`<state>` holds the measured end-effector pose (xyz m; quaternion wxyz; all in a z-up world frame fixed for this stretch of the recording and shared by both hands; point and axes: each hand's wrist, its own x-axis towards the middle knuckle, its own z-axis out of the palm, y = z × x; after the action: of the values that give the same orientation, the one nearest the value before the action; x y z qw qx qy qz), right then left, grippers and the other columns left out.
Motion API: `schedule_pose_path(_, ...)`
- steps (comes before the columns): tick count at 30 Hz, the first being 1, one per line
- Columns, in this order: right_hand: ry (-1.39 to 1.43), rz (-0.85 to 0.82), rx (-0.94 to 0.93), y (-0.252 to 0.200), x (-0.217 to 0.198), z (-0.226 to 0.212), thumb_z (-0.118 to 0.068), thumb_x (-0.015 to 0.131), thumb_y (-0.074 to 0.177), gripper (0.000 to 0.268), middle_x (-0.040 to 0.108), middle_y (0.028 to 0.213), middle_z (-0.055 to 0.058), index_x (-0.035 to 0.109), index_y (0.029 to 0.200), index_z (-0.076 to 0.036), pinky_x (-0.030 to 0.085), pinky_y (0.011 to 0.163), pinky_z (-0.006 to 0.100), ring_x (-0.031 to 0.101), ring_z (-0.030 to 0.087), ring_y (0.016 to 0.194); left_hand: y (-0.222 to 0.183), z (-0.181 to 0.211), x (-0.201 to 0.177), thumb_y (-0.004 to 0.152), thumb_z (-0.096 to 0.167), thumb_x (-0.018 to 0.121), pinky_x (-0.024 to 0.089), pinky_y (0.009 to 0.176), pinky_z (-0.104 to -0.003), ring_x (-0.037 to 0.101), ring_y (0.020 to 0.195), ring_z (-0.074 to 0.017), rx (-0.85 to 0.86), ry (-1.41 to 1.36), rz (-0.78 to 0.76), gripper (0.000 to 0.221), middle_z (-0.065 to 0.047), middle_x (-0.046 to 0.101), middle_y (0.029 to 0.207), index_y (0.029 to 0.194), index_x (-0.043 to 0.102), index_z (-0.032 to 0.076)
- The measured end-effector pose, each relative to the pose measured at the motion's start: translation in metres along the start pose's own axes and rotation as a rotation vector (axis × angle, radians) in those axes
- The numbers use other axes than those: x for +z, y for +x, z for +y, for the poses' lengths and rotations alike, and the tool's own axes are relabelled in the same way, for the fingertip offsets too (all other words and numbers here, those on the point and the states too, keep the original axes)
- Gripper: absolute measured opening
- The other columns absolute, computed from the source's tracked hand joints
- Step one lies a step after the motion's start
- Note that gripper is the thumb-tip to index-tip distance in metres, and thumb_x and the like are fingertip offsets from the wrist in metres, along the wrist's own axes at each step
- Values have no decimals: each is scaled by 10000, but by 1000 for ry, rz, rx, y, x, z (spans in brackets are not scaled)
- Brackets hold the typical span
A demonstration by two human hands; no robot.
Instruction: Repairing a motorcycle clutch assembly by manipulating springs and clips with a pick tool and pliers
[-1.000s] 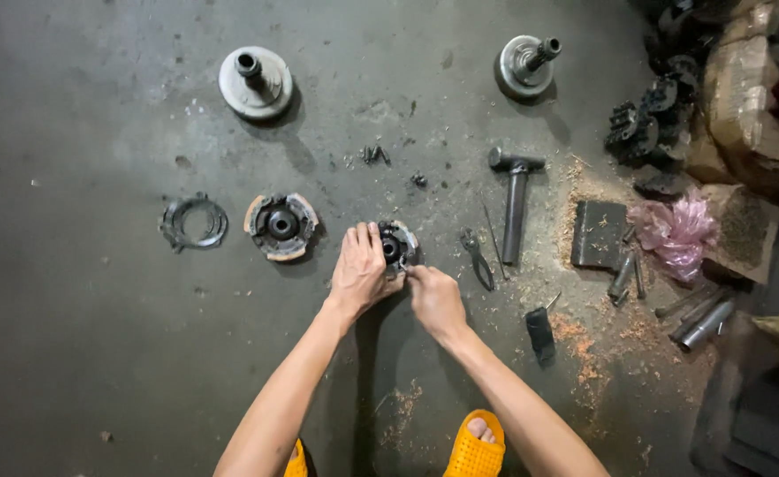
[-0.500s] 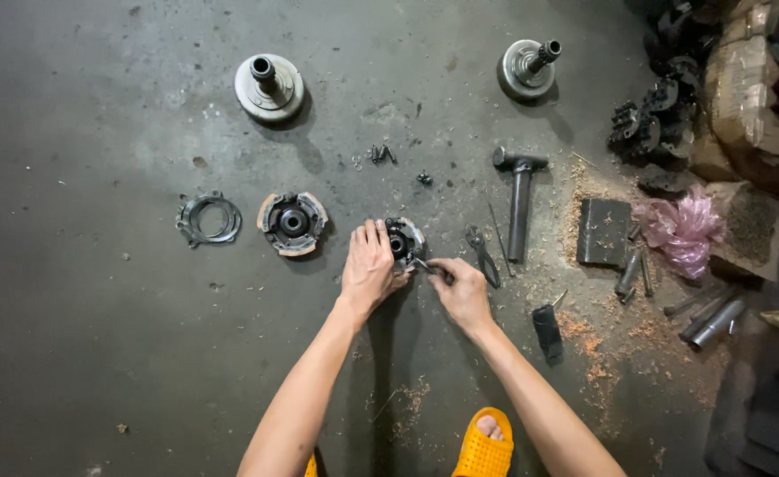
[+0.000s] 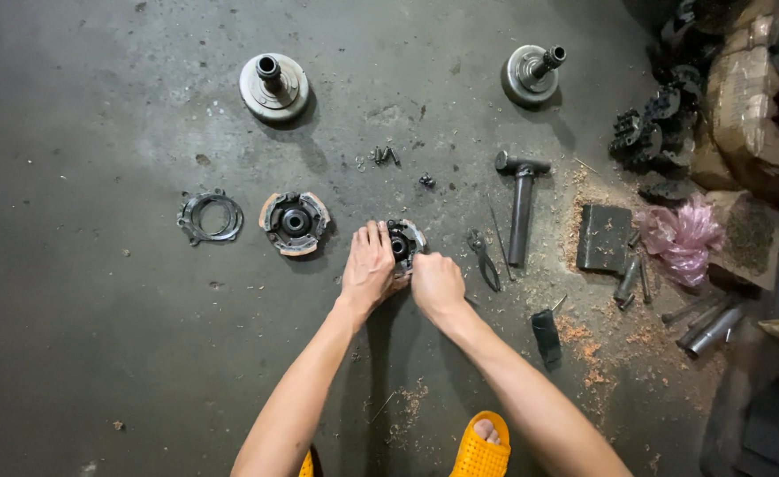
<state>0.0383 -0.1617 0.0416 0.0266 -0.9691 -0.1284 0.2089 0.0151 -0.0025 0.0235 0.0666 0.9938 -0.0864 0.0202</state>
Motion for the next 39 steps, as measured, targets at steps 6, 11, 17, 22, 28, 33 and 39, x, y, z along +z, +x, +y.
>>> schedule_pose_path(6, 243, 56, 16, -20, -11, -2, -166, 632, 930, 157, 748, 816, 204, 753, 967, -72, 625, 705, 553, 755, 442, 814, 4, -2, 6, 517, 736, 815, 490, 968, -432, 569, 1035, -367, 15, -48, 54, 1238, -305, 555, 1196, 1319, 533, -163)
schedule_pose_path(11, 204, 11, 53, -6, 25, 5, -180, 650, 882, 129, 748, 798, 188, 749, 912, -103, 618, 684, 576, 758, 441, 796, 5, -3, 11, 478, 696, 831, 498, 919, -421, 577, 1002, -359, -4, -44, 103, 1217, -291, 572, 1158, 1298, 555, -159)
schedule_pose_path(17, 671, 529, -283, -7, 43, 14, -76, 688, 956, 60, 719, 819, 172, 744, 972, -62, 592, 695, 459, 731, 395, 801, 14, -14, 72, 558, 691, 800, 489, 969, -422, 580, 1041, -375, -59, -4, 155, 1144, -295, 572, 1182, 1290, 570, -158)
schedule_pose_path(22, 724, 522, -213, -34, 13, 11, -62, 727, 935, 123, 773, 907, 162, 796, 1034, -88, 601, 731, 437, 748, 358, 867, 0, -5, 6, 539, 579, 884, 484, 971, -430, 571, 1049, -377, -48, -84, 81, 1113, -291, 553, 1224, 1316, 547, -142)
schedule_pose_path(28, 629, 299, -102, -34, -13, 25, -80, 827, 790, 226, 759, 811, 78, 826, 994, -178, 611, 688, 348, 757, 279, 789, 4, -6, 8, 558, 551, 922, 447, 1060, -451, 549, 1124, -393, -72, -158, 6, 1152, -315, 529, 1277, 1366, 503, -153)
schedule_pose_path(33, 435, 219, -111, -21, -18, 25, -129, 773, 841, 151, 743, 791, 73, 822, 958, -211, 607, 665, 418, 752, 313, 768, 4, -6, 2, 569, 616, 900, 446, 1071, -447, 547, 1144, -386, -62, -107, -15, 1181, -310, 530, 1289, 1376, 496, -147)
schedule_pose_path(39, 250, 121, -172, -19, -44, 17, -135, 721, 841, 145, 742, 789, 103, 810, 936, -199, 610, 684, 472, 749, 360, 789, 3, -7, 8, 568, 602, 911, 448, 1081, -463, 547, 1165, -402, -65, -128, -40, 1193, -322, 528, 1298, 1386, 481, -153)
